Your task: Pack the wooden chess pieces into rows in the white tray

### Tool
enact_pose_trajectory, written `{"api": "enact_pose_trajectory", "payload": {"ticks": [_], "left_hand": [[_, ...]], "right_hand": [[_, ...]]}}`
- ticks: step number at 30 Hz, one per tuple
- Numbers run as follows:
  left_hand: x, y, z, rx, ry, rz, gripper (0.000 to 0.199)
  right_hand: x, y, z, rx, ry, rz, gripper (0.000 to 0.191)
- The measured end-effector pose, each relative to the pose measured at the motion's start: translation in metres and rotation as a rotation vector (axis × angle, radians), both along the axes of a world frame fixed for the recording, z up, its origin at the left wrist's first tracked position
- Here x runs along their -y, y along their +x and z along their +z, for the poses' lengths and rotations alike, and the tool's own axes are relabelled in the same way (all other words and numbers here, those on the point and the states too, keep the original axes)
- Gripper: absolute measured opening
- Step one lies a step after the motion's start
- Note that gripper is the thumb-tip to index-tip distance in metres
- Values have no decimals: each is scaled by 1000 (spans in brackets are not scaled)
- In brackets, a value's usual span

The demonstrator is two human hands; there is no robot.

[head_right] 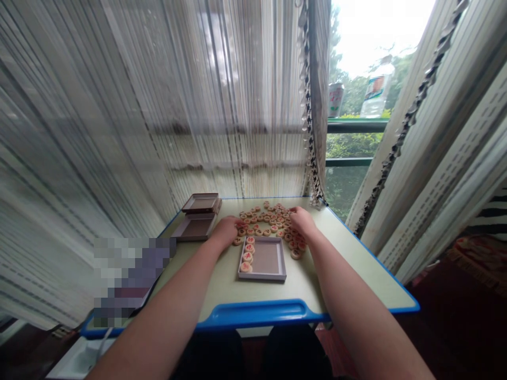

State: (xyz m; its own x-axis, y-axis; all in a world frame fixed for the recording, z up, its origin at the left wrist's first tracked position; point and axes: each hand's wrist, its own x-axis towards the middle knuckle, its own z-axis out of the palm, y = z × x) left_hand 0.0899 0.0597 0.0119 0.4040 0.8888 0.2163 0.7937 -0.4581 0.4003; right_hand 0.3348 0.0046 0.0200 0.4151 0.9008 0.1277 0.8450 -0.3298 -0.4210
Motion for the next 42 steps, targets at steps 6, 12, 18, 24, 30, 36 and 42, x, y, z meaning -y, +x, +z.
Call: {"api": "enact_pose_trajectory", "payload": {"ticks": [6, 12, 18, 24, 30, 36, 42], "left_hand": [[4, 3, 2, -64, -18, -83, 33], [5, 2, 3, -97, 24, -72, 31], [5, 3, 4, -116, 73, -35, 31], [8, 5, 6, -62, 100, 8, 29], [10, 6, 7, -66, 99, 13, 27], [11, 5, 5, -58, 122, 12, 27], [12, 6, 7, -92, 100, 23, 27]], "right_hand": [[2, 14, 6, 11, -190, -83, 23], [5, 3, 12, -4, -165, 17, 19], [5, 2, 9, -58, -102, 26, 28], [4, -1, 8, -98, -59, 33, 31], [15, -9, 19, -89, -129, 236, 25], [24, -13, 26, -152, -223, 336, 25], [25, -9, 27, -95, -280, 368, 22]]}}
